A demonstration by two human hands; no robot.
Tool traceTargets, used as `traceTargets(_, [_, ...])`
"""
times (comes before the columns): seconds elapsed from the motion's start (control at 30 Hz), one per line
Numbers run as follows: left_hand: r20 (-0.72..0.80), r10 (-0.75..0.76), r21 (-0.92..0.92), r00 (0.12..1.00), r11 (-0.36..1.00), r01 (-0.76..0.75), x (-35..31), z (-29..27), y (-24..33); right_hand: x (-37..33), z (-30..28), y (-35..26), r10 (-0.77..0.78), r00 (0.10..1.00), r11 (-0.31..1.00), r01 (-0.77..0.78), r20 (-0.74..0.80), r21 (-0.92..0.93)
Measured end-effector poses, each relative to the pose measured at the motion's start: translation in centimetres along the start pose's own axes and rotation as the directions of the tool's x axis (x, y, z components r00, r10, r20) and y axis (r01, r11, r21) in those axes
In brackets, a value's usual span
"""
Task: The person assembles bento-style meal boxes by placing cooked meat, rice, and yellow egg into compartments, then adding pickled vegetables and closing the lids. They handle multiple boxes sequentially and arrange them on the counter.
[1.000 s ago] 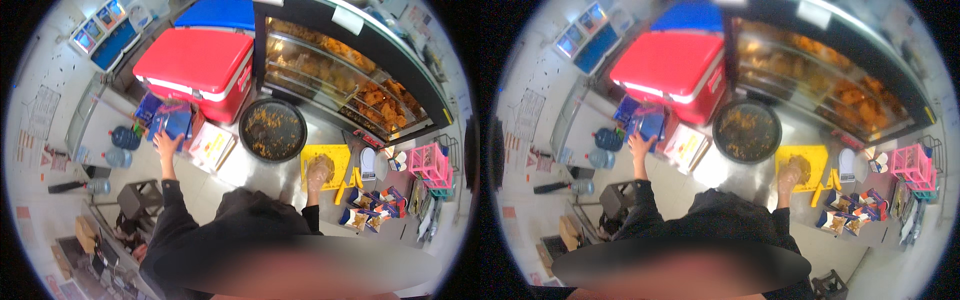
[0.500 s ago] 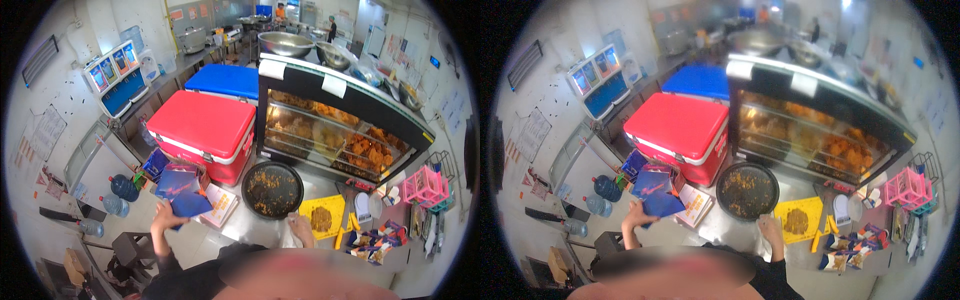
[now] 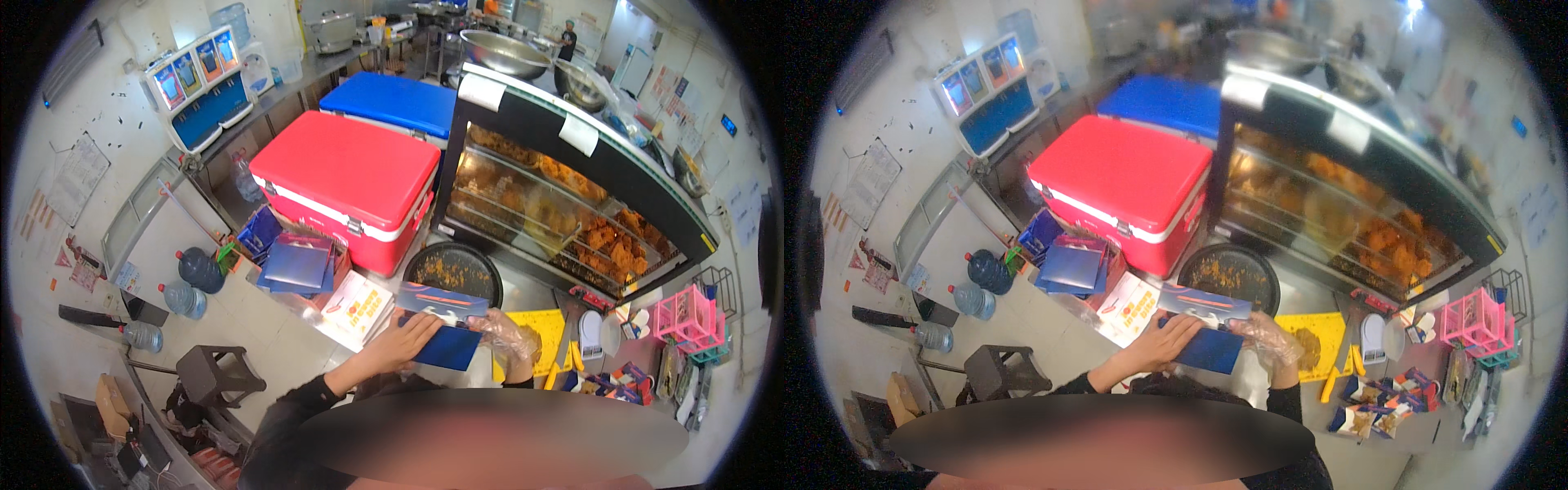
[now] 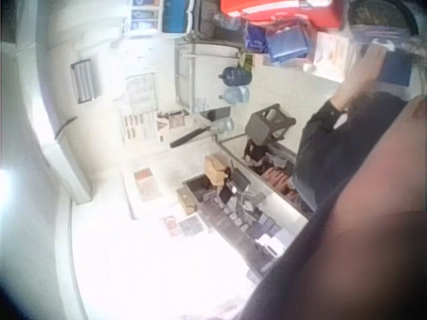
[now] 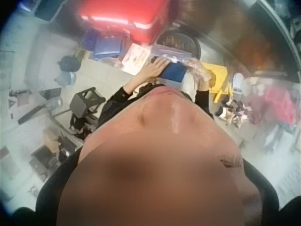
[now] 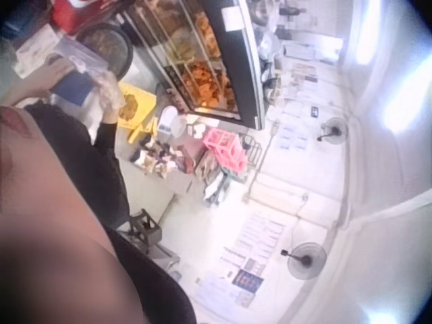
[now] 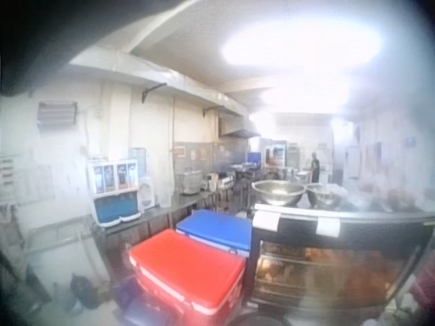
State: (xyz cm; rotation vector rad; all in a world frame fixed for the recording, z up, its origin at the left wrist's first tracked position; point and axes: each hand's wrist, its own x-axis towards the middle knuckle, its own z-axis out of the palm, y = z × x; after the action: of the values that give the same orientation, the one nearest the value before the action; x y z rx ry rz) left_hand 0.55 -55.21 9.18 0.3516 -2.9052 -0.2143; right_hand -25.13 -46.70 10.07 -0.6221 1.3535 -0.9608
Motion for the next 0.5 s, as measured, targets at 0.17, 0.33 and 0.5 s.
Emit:
traceTargets(0.17, [-0.273, 0.3, 0.348, 0.914, 0.917, -0.197, -0.1, 2.7, 0.1, -1.2, -0.2, 3.0, -0.281, 0.929, 0.926, 0.329, -0.242, 0.185])
traceTargets(0.33, [-0.087, -0.331, -0.71, 0.94, 0.682, 0.175, 2.4, 7.6, 0.1, -4.6, 2.8, 3.4, -0.63, 0.7, 0.707, 0.338, -0.336, -0.621])
traceTargets(0.5, [-0.134, -0.603, -0.94, 0.786, 0.328, 0.091, 3.6, 13.2, 1.7, -6.6, 6.4, 6.7, -0.876, 0.461, 0.412, 0.571, -0.138, -0.71])
